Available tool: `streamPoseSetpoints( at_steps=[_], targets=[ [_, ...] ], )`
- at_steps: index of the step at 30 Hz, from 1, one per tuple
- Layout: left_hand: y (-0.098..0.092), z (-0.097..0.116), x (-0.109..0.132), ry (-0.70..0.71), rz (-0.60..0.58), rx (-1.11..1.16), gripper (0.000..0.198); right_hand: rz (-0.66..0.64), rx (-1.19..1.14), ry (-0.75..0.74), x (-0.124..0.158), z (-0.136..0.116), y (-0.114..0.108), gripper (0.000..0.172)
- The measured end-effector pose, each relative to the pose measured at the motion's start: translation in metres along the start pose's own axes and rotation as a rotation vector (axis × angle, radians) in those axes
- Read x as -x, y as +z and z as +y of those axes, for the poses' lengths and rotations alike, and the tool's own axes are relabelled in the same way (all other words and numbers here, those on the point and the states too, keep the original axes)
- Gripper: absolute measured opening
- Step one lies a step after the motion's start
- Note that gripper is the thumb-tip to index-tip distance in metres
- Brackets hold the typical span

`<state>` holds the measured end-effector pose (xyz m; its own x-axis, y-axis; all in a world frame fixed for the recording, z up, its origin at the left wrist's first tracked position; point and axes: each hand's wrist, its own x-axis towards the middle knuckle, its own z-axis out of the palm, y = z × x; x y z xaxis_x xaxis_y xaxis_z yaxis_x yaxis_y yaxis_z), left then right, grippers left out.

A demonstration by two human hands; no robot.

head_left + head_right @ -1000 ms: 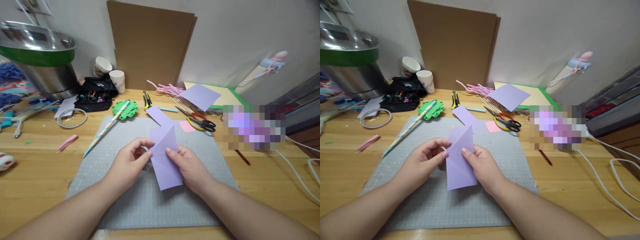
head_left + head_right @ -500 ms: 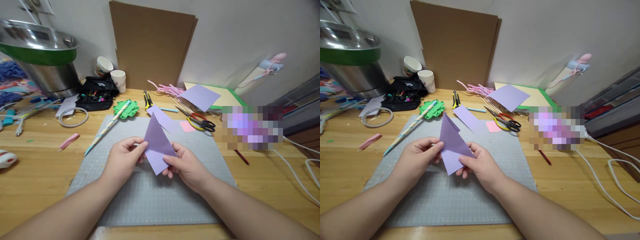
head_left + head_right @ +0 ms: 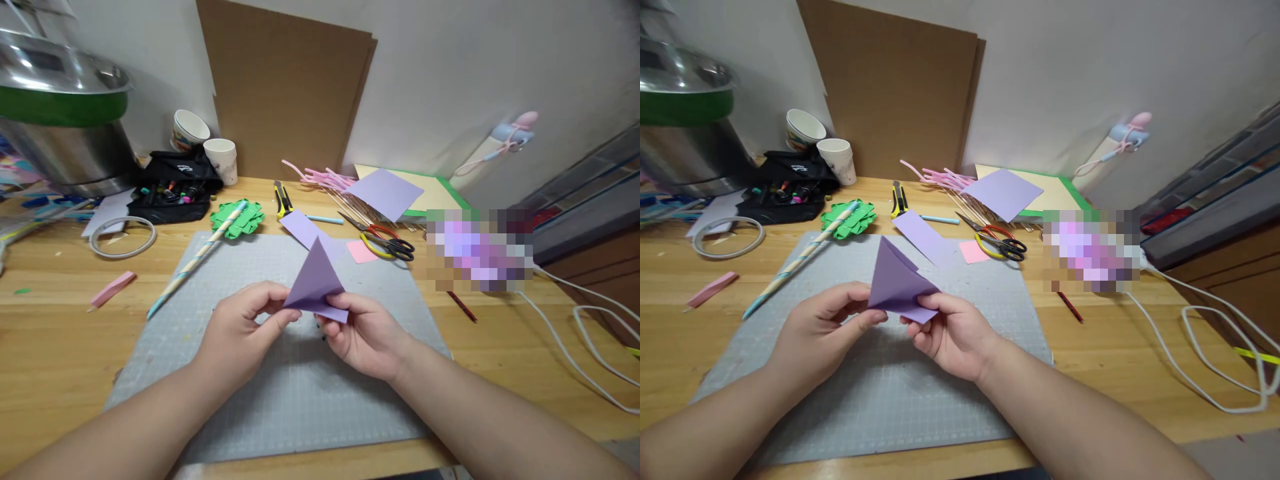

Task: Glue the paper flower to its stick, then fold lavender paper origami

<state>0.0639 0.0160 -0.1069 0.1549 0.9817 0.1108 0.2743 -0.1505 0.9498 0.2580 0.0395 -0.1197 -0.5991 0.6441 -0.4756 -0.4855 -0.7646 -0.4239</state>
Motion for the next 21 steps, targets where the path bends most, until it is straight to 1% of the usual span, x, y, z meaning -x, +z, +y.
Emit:
streamPoseSetpoints(
  at_steps=[1, 3, 4, 6, 7, 8, 10, 12, 15, 18, 21],
  targets=[
    [-0.001, 0.0, 0.0, -0.032, 0.03, 0.034, 0.007, -0.03, 0.015, -0.014, 0.001, 0.002, 0.0, 0.008],
    [-0.002, 0.0, -0.003, -0.119, 0.065, 0.123, 0.008, -0.115, 0.1, -0.075, 0.002, 0.005, 0.0, 0.012],
    [-0.003, -0.001, -0.004, -0.157, 0.064, 0.167, 0.01, -0.154, 0.165, -0.118, 0.003, 0.006, 0.0, 0.018],
    [-0.003, -0.004, -0.008, -0.221, 0.022, 0.269, 0.015, -0.183, 0.291, -0.205, 0.003, 0.008, 0.001, 0.036],
    [-0.003, -0.006, -0.01, -0.252, -0.016, 0.334, 0.017, -0.165, 0.335, -0.248, 0.003, 0.008, 0.001, 0.042],
    [-0.002, -0.008, -0.011, -0.282, -0.056, 0.399, 0.019, -0.143, 0.367, -0.292, 0.003, 0.008, 0.001, 0.044],
    [0.0, -0.012, -0.013, -0.326, -0.125, 0.496, 0.024, -0.127, 0.425, -0.366, 0.003, 0.009, 0.001, 0.041],
    [0.002, -0.014, -0.012, -0.349, -0.169, 0.521, 0.026, -0.158, 0.484, -0.415, 0.004, 0.009, 0.001, 0.038],
    [0.004, -0.015, -0.011, -0.369, -0.208, 0.485, 0.026, -0.203, 0.543, -0.435, 0.005, 0.011, 0.001, 0.036],
    [0.004, -0.015, -0.01, -0.378, -0.267, 0.463, 0.027, -0.193, 0.585, -0.437, 0.007, 0.014, 0.002, 0.037],
    [0.003, -0.013, -0.01, -0.386, -0.32, 0.473, 0.028, -0.179, 0.604, -0.436, 0.007, 0.014, 0.003, 0.031]
  ],
)
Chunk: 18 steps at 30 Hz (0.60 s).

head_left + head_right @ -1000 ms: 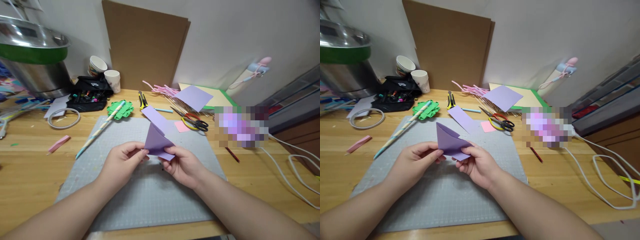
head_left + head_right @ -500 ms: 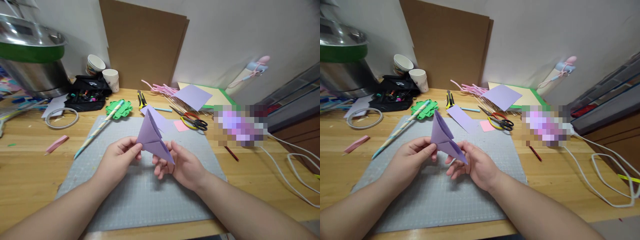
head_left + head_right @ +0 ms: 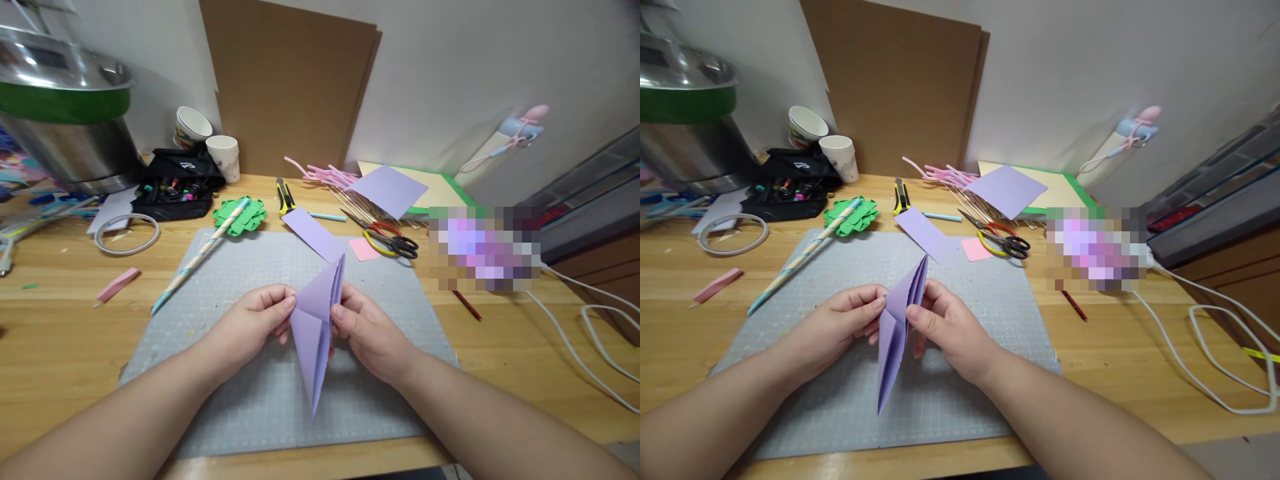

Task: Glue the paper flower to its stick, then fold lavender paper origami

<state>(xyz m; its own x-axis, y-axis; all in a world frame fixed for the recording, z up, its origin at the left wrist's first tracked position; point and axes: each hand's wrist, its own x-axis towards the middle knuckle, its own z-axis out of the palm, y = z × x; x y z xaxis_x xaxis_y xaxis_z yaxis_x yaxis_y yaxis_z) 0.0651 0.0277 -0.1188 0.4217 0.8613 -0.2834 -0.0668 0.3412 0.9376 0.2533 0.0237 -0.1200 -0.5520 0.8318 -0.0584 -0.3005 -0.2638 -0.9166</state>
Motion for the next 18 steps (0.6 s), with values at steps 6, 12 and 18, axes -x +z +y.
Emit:
streamPoseSetpoints(
  at_steps=[6, 12, 18],
  targets=[
    [0.0027, 0.0036, 0.0029, -0.047, -0.076, 0.129, 0.03, 0.111, -0.041, 0.068, -0.0012, 0.0006, 0.0, 0.02],
    [0.006, 0.0046, 0.0049, 0.059, 0.098, 0.034, 0.027, 0.189, -0.027, 0.158, -0.0074, -0.0012, 0.0045, 0.019],
    [0.0056, 0.0045, 0.0066, 0.235, 0.118, -0.086, 0.026, 0.163, -0.21, 0.238, -0.0071, -0.0056, 0.0034, 0.022]
  ],
)
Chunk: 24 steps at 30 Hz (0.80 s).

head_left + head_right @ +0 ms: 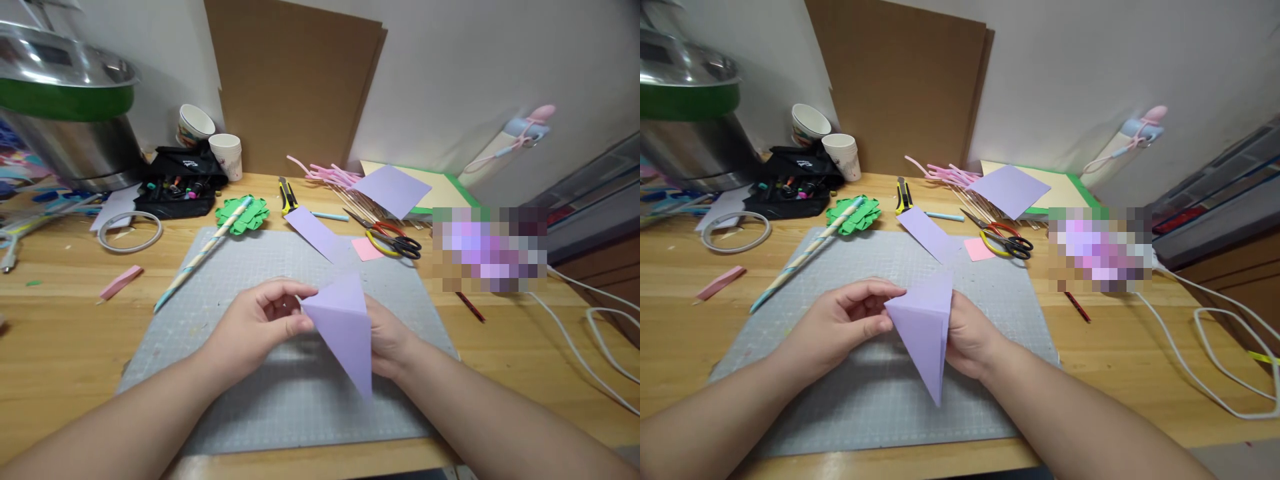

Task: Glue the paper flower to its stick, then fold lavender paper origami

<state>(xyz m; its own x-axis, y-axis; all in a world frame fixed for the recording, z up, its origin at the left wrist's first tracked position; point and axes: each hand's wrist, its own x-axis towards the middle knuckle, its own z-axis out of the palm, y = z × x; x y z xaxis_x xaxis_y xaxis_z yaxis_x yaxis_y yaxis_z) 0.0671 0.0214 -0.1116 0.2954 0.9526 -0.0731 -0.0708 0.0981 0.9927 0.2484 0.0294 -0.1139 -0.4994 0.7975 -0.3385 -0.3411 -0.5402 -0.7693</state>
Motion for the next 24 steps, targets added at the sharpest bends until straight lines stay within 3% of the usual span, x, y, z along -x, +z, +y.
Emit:
streamPoseSetpoints(
  at_steps=[3, 6, 11, 14, 17, 20, 24],
  targets=[
    [0.003, 0.001, 0.002, 0.112, -0.034, -0.048, 0.027, -0.057, 0.026, 0.088, 0.001, 0.004, -0.003, 0.028],
    [0.007, 0.005, 0.005, 0.132, -0.018, -0.073, 0.023, -0.059, 0.035, 0.063, -0.001, 0.01, -0.005, 0.032],
    [0.006, 0.01, 0.004, -0.058, -0.001, 0.068, 0.01, -0.067, 0.108, -0.146, 0.0, 0.013, -0.003, 0.04],
    [0.001, 0.006, 0.0, -0.121, 0.042, 0.121, 0.02, -0.11, 0.161, -0.222, 0.004, 0.011, -0.001, 0.03],
    [-0.004, 0.002, -0.003, -0.156, 0.117, 0.151, 0.021, -0.134, 0.068, -0.29, 0.008, 0.009, -0.003, 0.031],
    [-0.006, -0.001, -0.004, -0.171, 0.2, 0.127, 0.021, -0.074, 0.064, -0.368, 0.008, 0.008, -0.006, 0.036],
    [-0.007, -0.002, -0.004, -0.179, 0.222, 0.055, 0.022, 0.116, 0.234, -0.379, 0.003, 0.007, -0.007, 0.031]
  ],
)
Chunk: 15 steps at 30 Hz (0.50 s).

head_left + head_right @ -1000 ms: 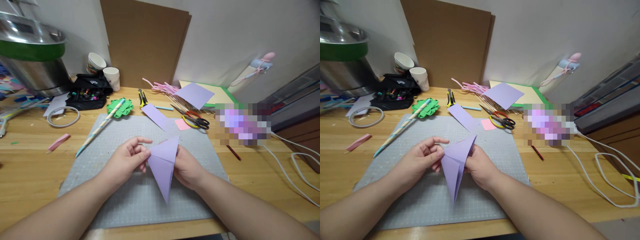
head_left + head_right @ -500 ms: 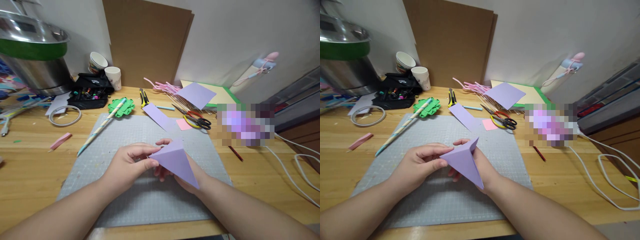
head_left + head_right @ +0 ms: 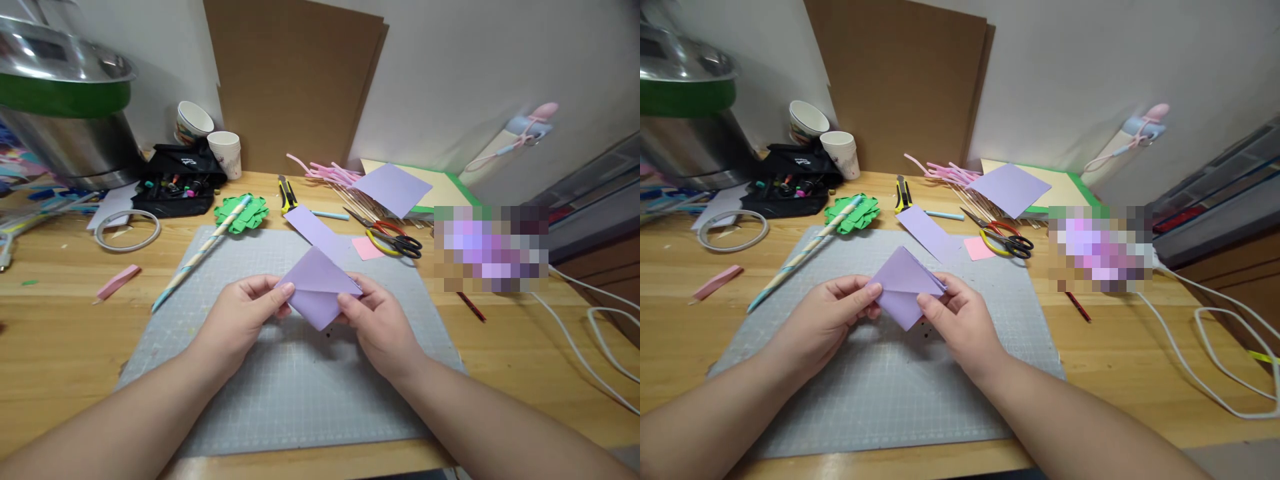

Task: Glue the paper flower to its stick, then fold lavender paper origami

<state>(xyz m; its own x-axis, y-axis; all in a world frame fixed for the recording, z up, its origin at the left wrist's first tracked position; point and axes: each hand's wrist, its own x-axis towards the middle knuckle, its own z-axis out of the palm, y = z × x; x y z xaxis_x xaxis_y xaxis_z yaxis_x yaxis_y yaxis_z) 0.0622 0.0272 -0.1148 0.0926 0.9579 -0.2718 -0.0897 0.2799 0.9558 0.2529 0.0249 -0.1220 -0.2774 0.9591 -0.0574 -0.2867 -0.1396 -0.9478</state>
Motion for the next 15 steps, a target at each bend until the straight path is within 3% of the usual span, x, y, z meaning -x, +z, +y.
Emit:
streamPoseSetpoints(
  at_steps=[3, 8, 12, 15],
  targets=[
    [0.0008, 0.0009, -0.0003, 0.025, 0.02, -0.047, 0.023, 0.047, 0.071, 0.064, -0.0027, 0.0001, 0.0016, 0.029],
    [0.0013, 0.0024, -0.0001, 0.045, 0.047, -0.01, 0.022, 0.017, 0.109, 0.099, -0.0032, -0.0005, 0.0005, 0.028],
    [0.0, 0.003, -0.0006, 0.011, 0.039, 0.122, 0.024, -0.104, 0.164, 0.168, -0.0015, -0.0013, -0.0003, 0.026],
    [0.0001, 0.0044, 0.0001, 0.013, 0.04, 0.09, 0.026, -0.177, 0.175, 0.219, -0.0003, -0.0015, 0.0013, 0.028]
  ],
)
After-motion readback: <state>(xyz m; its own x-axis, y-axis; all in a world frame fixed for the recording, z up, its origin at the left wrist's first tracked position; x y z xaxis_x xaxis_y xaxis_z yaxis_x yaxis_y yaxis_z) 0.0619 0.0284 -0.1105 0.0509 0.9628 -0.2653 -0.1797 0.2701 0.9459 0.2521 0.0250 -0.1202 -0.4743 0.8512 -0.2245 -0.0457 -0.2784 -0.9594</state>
